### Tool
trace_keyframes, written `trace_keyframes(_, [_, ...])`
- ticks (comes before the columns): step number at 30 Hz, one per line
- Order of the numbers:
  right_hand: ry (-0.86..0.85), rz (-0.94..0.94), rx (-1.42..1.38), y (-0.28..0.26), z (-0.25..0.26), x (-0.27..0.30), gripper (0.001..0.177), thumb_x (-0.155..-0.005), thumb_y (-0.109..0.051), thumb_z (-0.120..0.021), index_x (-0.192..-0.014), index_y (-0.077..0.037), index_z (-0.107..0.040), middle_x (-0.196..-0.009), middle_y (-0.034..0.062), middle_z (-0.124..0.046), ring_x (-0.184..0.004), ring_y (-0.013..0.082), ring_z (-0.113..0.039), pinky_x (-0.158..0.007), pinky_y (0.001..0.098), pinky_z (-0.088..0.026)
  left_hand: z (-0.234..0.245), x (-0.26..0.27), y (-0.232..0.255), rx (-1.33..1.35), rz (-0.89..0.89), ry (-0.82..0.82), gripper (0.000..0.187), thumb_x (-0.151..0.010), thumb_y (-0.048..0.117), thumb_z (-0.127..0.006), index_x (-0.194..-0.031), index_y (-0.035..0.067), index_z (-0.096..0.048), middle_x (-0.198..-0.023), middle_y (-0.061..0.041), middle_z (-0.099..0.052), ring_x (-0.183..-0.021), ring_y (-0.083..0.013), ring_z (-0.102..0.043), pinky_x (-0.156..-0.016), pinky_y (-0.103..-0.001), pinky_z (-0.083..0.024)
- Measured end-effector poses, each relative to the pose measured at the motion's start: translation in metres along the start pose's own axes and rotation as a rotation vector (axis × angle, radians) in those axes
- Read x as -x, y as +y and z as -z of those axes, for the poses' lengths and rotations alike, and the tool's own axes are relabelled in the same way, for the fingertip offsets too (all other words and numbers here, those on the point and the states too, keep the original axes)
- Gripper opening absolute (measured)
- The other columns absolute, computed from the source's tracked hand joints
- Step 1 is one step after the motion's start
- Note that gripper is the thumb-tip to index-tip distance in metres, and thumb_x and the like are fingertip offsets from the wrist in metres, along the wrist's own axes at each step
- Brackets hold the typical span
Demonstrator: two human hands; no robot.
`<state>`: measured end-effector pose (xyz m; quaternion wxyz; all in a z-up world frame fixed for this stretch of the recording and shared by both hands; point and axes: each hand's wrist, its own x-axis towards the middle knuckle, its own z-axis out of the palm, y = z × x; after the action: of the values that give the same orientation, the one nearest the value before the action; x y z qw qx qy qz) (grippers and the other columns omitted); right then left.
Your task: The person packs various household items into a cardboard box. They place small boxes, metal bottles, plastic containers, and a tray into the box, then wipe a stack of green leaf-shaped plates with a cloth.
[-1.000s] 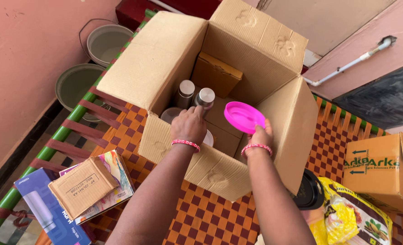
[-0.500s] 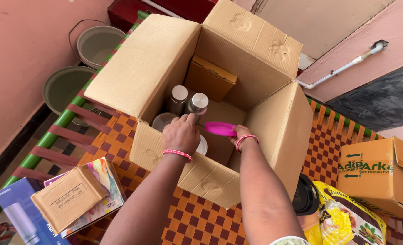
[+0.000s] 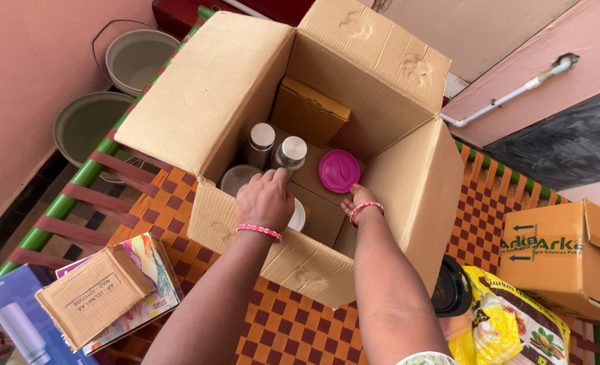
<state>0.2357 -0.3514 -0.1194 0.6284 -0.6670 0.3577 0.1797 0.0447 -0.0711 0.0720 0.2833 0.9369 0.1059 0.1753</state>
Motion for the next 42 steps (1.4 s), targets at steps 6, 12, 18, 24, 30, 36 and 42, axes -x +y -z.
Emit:
trace_keyframes(6, [-0.012,0.207,0.005,-0.031,-0.01,0.043,0.03,-0.101,-0.015,-0.053,-0.131,-0.019,-0.058,-0.118,-0.0004,-0.063,-0.093,0.0147,-0.061,-0.079,0.037,-0.057,0.001,0.0,0.0,0.006,0.009,-0.016,0.01,-0.084,0.018,-0.066,-0.091,0.013,-0.061,-0.09,-0.004,-0.069,-0.089,-0.0288,-0.066,-0.075,-0.046,-0.053])
trace_keyframes(12, [-0.231,0.415,0.138,-0.058,-0.01,0.122,0.033,-0.099,-0.016,-0.058,-0.132,-0.015,-0.058,-0.123,-0.0013,-0.065,-0.098,0.0102,-0.064,-0.079,0.0292,-0.055,0.003,-0.002,0.001,0.014,0.008,-0.015,0.012,-0.084,0.017,-0.065,-0.095,0.012,-0.061,-0.093,-0.004,-0.07,-0.091,-0.0292,-0.066,-0.077,-0.047,-0.053])
trace_keyframes(18, [-0.58,0.739,0.388,-0.025,-0.028,0.202,0.033,-0.098,-0.012,-0.064,-0.131,-0.007,-0.061,-0.126,0.0053,-0.067,-0.112,0.0137,-0.064,-0.092,0.028,-0.054,-0.002,-0.004,0.001,0.012,0.026,0.006,0.01,-0.088,0.019,-0.063,-0.095,0.013,-0.063,-0.093,-0.004,-0.071,-0.092,-0.0289,-0.067,-0.078,-0.047,-0.053])
trace_keyframes(24, [-0.31,0.892,0.99,-0.002,-0.054,0.287,0.027,-0.098,-0.027,-0.06,-0.12,-0.013,-0.068,-0.109,0.0095,-0.076,-0.098,0.0271,-0.072,-0.083,0.0403,-0.056,-0.007,-0.003,-0.001,-0.002,0.01,0.039,0.008,-0.087,0.018,-0.062,-0.093,0.013,-0.063,-0.092,-0.005,-0.071,-0.092,-0.0292,-0.067,-0.076,-0.047,-0.053])
trace_keyframes(30, [-0.069,0.962,1.244,-0.007,-0.062,0.308,0.032,-0.1,-0.039,-0.048,-0.113,-0.021,-0.071,-0.111,0.0093,-0.074,-0.102,0.0365,-0.068,-0.085,0.0513,-0.053,-0.015,-0.002,-0.005,0.083,-0.042,0.105,0.011,-0.087,0.017,-0.063,-0.098,0.014,-0.065,-0.096,-0.005,-0.072,-0.094,-0.0283,-0.068,-0.078,-0.046,-0.054])
trace_keyframes(36, [0.046,1.029,1.334,0.001,-0.062,0.293,0.04,-0.104,-0.047,-0.041,-0.109,-0.024,-0.073,-0.108,0.012,-0.073,-0.101,0.0399,-0.067,-0.086,0.0544,-0.052,-0.02,0.023,-0.013,0.109,-0.087,0.434,0.031,-0.091,0.023,-0.067,-0.121,0.017,-0.066,-0.126,-0.005,-0.067,-0.129,-0.0294,-0.055,-0.108,-0.047,-0.042])
trace_keyframes(42, [0.067,1.105,1.257,0.002,-0.061,0.293,0.034,-0.102,-0.041,-0.046,-0.107,-0.024,-0.075,-0.105,0.0109,-0.074,-0.098,0.0392,-0.069,-0.084,0.0527,-0.053,-0.036,0.108,-0.05,0.09,0.203,0.41,0.052,-0.093,0.036,-0.066,-0.14,0.018,-0.053,-0.159,-0.013,-0.036,-0.151,-0.0359,-0.023,-0.123,-0.058,-0.012])
